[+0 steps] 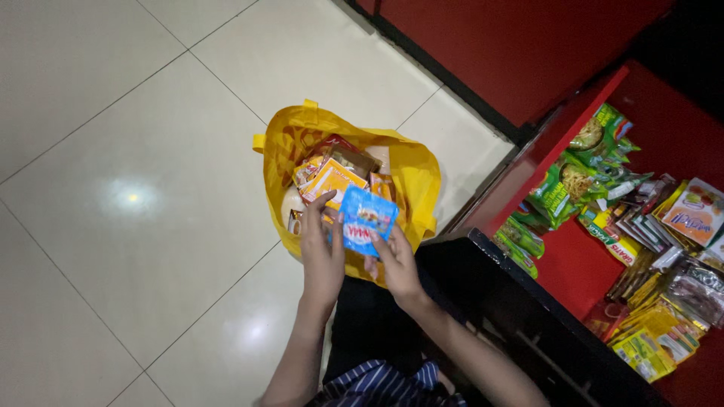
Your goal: The person sits on the floor and repeatedly picks snack packets from an open red drawer, then places them into a yellow shopping bag. The person handles various snack types, including instant noodles and small sachets, one at a time.
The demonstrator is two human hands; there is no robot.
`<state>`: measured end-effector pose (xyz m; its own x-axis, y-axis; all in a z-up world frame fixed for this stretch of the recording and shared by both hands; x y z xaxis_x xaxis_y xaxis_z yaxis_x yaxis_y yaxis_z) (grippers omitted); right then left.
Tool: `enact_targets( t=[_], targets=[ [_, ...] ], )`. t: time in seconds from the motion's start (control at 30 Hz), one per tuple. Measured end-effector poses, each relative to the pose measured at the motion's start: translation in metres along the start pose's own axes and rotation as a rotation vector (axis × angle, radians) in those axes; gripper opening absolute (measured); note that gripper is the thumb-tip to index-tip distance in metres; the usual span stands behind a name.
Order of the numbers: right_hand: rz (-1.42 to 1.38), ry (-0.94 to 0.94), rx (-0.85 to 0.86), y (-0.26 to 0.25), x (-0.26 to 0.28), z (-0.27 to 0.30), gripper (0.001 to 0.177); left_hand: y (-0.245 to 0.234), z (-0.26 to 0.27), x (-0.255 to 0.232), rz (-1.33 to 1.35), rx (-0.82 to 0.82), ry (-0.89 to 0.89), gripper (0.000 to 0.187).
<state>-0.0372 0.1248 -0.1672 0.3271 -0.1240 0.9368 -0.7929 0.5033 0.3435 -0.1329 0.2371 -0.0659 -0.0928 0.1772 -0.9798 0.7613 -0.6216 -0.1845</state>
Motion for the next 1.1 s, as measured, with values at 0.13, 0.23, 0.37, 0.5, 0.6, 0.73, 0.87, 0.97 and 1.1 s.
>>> enact_targets(
  t=[0.13, 0.23, 0.37, 0.5, 0.6, 0.73, 0.87, 0.97, 1.1],
  targets=[
    [0.030, 0.049, 0.227, -0.003, -0.009, -0.028, 0.067, -0.002, -0.005, 0.011, -0.044, -0.125, 0.111, 0.046],
    [0.015, 0.309, 0.214, -0.019, -0.028, -0.034, 0.096, 0.001, -0.008, 0.021, -0.229, -0.103, 0.172, 0.054],
    [0.051, 0.371, 0.202, -0.036, -0.051, -0.035, 0.102, 0.005, -0.006, 0.034, -0.481, 0.010, 0.113, 0.056],
    [0.029, 0.330, 0.172, -0.044, -0.074, -0.027, 0.092, 0.015, -0.004, 0.041, -0.655, 0.070, 0.106, 0.053],
    [0.037, 0.301, 0.168, -0.046, -0.081, -0.023, 0.078, 0.021, -0.004, 0.040, -0.721, 0.094, 0.107, 0.049],
    [0.138, 0.252, 0.177, -0.048, -0.077, -0.016, 0.061, 0.025, -0.001, 0.034, -0.688, 0.125, 0.145, 0.045],
    [0.307, 0.123, 0.119, -0.044, -0.054, -0.010, 0.044, 0.034, 0.007, 0.023, -0.770, 0.190, 0.169, 0.041],
    [0.491, -0.124, 0.074, -0.032, -0.013, 0.001, 0.048, 0.043, 0.019, 0.008, -0.778, 0.269, 0.132, 0.047],
    [0.800, -0.225, -0.054, -0.016, 0.054, 0.033, 0.038, 0.054, 0.035, -0.028, -0.737, 0.277, 0.241, 0.046]
  ],
)
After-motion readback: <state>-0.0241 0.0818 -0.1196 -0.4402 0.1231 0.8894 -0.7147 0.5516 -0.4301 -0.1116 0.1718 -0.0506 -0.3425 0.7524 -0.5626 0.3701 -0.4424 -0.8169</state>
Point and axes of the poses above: each hand's wrist, its own z-axis away from the middle knuckle, its own y-axis out of the palm, x = y × z, the point moved 4 cm from there along -z, towards the middle knuckle, and after that the axes turned 6 degrees about x, right-handed, at the moved point
